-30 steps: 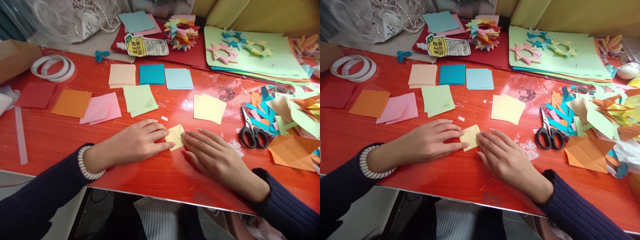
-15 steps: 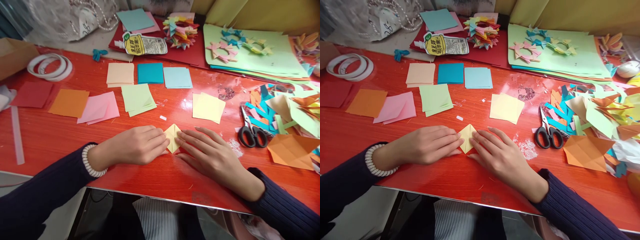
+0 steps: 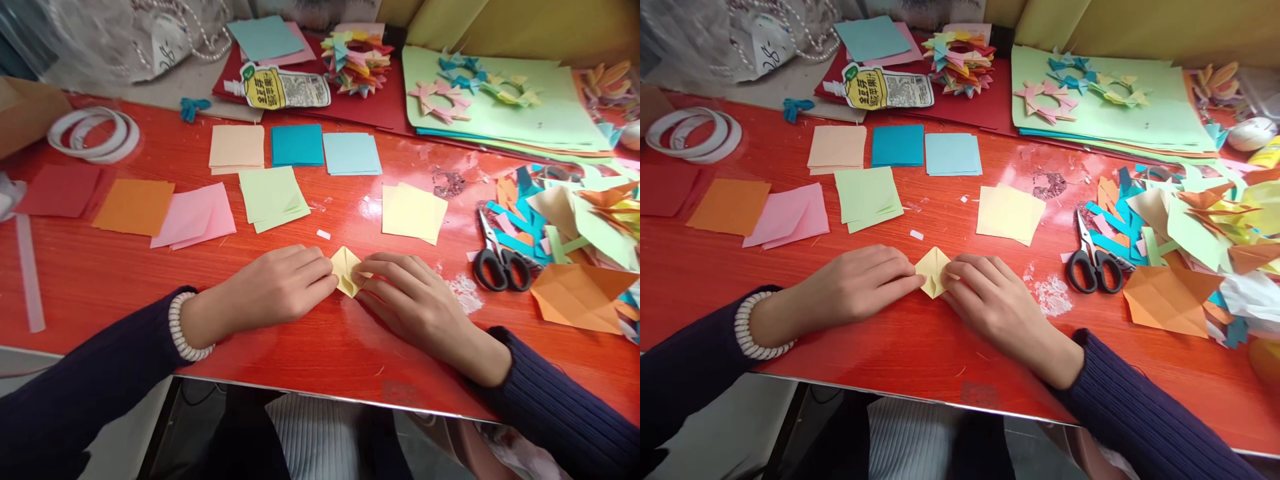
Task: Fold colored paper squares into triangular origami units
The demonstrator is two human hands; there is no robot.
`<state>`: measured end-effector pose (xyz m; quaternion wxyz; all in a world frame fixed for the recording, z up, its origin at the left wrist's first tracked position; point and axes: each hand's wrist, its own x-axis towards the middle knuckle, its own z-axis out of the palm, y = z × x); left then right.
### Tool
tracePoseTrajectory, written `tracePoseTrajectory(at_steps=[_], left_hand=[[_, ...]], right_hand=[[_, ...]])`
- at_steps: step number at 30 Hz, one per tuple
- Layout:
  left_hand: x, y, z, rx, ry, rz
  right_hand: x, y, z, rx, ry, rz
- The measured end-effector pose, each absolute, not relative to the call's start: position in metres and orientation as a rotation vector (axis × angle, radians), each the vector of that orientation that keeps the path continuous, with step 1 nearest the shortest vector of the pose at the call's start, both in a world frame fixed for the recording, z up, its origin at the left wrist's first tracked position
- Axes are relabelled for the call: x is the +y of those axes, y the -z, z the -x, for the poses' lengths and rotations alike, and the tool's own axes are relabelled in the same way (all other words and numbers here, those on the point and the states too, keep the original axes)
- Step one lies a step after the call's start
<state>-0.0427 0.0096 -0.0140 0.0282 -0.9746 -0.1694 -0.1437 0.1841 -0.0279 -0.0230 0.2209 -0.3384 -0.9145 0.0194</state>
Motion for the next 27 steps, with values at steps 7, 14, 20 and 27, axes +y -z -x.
tracePoseTrajectory(at_steps=[7, 14, 20, 27], left_hand=[[0.006, 0.017, 0.040, -0.794, 0.480, 3.118], [0.007, 0.009, 0.040, -0.881, 0.485, 3.209], [0.012, 0.004, 0.047, -0.618, 0.419, 3.187], [0.017, 0.007, 0.056, -0.489, 0.497, 3.221]], right_hand=[[-0.024, 0.026, -0.187, -2.505, -0.337, 0.909], [-0.022, 0.024, -0.185, -2.493, -0.367, 0.888], [-0.021, 0.016, -0.190, -2.539, -0.299, 0.793], [-0.025, 0.009, -0.195, -2.598, -0.119, 0.767]])
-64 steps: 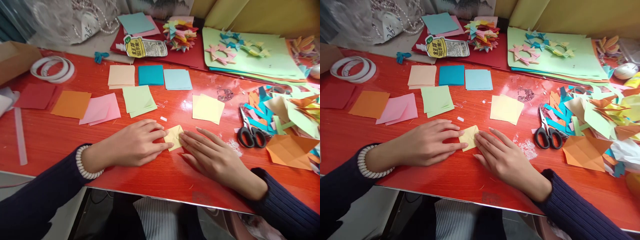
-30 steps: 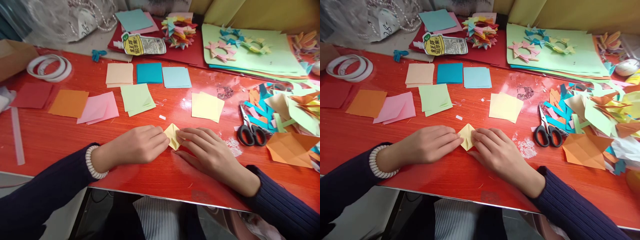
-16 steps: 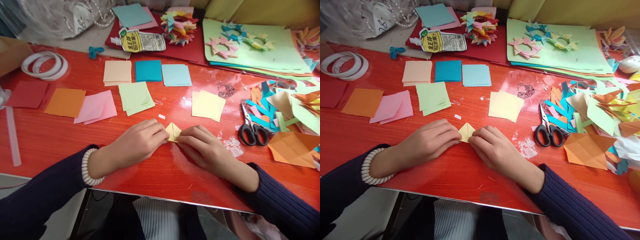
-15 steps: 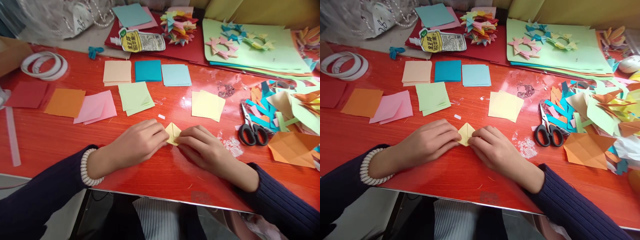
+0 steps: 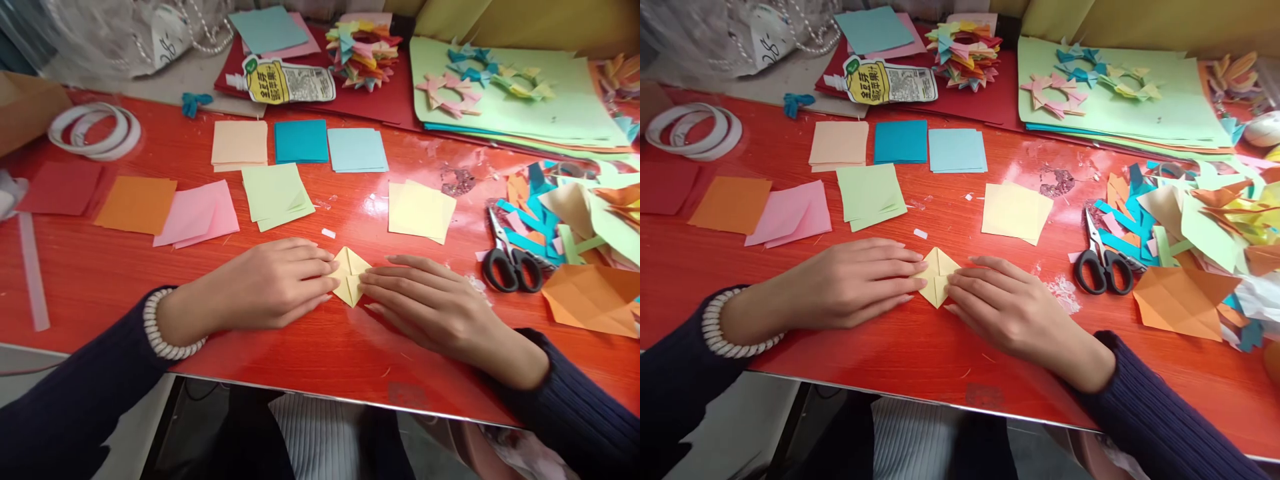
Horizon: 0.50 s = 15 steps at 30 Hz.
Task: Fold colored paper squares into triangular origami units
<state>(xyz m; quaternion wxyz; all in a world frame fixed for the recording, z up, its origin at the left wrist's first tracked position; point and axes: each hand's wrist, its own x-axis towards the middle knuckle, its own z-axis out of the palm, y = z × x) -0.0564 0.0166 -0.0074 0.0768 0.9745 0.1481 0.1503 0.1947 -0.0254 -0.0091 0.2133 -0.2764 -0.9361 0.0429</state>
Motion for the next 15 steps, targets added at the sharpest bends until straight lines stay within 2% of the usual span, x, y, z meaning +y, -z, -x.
tracePoseTrajectory(at_steps=[6, 15], left_hand=[[0.018, 0.015, 0.050, 0.529, -0.357, -2.889], [0.016, 0.019, 0.054, 0.469, -0.458, -2.930]], right_hand=[[-0.033, 0.014, -0.186, -2.591, -0.007, 0.845], [-0.039, 0.022, -0.183, -2.558, -0.148, 0.846]])
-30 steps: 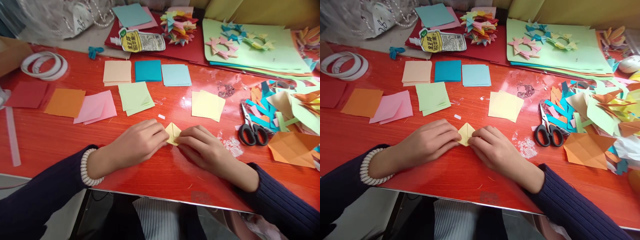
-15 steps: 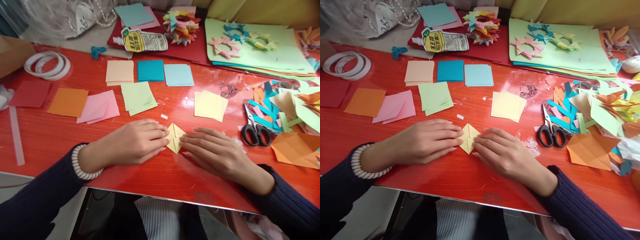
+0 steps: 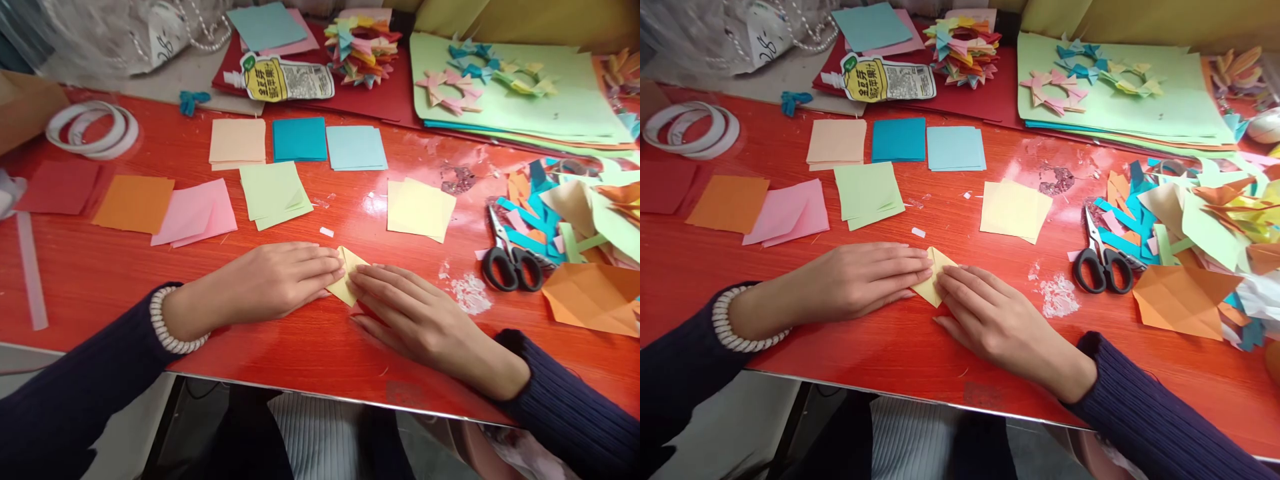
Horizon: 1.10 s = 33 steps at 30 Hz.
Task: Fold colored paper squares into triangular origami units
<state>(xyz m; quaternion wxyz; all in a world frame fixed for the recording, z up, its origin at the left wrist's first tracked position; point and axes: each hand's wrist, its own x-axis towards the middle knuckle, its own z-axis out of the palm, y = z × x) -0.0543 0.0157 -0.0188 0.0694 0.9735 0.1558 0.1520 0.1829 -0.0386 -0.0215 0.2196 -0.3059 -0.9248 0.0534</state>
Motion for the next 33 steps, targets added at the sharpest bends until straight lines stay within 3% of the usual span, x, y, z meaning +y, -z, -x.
tracePoseTrajectory(at_steps=[23, 33], left_hand=[[0.014, 0.018, 0.064, 0.460, -0.491, -2.935], [0.022, 0.019, 0.054, 0.726, -0.359, -2.783]], right_hand=[[-0.044, 0.015, -0.176, -2.598, 0.155, 0.894], [-0.027, 0.020, -0.181, -2.382, 0.023, 1.009]])
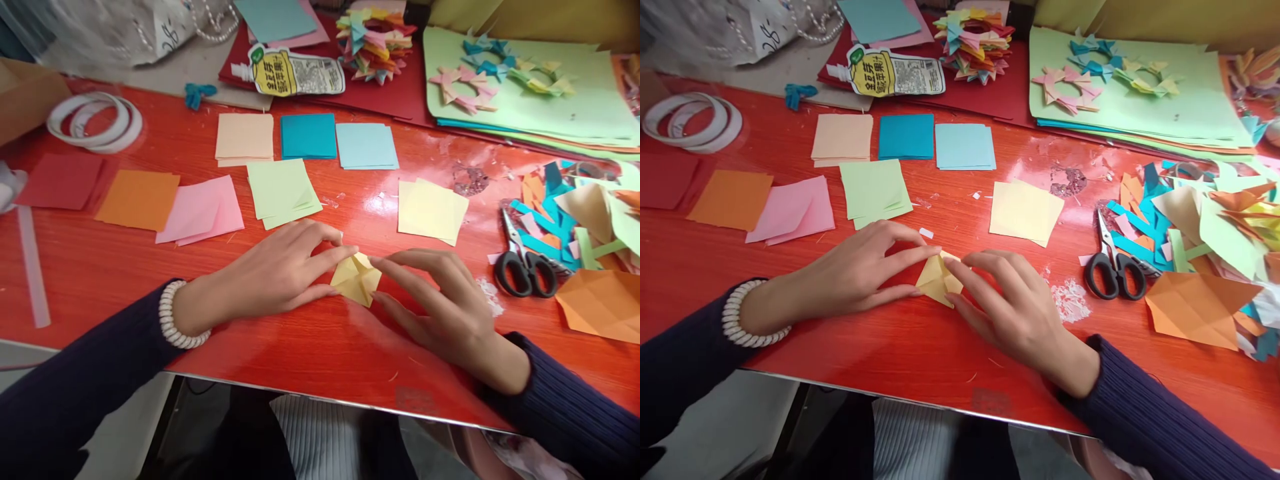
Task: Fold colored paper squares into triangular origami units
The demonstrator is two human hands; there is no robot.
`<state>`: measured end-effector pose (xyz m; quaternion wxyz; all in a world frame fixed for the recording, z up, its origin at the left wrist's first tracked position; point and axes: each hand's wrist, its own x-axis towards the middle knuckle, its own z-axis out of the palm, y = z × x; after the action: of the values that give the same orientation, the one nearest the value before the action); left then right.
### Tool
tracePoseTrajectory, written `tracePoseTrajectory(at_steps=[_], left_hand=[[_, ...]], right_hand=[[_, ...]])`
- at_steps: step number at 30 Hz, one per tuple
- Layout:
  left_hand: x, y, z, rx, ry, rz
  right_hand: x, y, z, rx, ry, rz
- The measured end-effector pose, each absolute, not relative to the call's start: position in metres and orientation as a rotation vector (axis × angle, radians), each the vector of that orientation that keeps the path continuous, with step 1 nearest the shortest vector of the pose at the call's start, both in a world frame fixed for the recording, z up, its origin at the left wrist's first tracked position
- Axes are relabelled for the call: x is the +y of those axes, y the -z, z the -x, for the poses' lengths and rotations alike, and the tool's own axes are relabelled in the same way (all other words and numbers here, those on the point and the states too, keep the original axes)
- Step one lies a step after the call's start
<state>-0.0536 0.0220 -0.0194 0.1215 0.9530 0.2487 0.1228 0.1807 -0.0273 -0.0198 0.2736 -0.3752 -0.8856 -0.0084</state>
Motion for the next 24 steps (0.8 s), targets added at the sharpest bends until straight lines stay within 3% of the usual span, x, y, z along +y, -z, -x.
tracePoseTrajectory(at_steps=[16, 24], left_hand=[[0.028, 0.014, 0.053, 0.628, -0.398, -2.522], [0.031, 0.011, 0.059, 0.490, -0.360, -2.430]], right_hand=[[-0.025, 0.026, -0.178, -2.543, -0.244, 0.931], [-0.025, 0.026, -0.184, -2.508, 0.041, 1.013]])
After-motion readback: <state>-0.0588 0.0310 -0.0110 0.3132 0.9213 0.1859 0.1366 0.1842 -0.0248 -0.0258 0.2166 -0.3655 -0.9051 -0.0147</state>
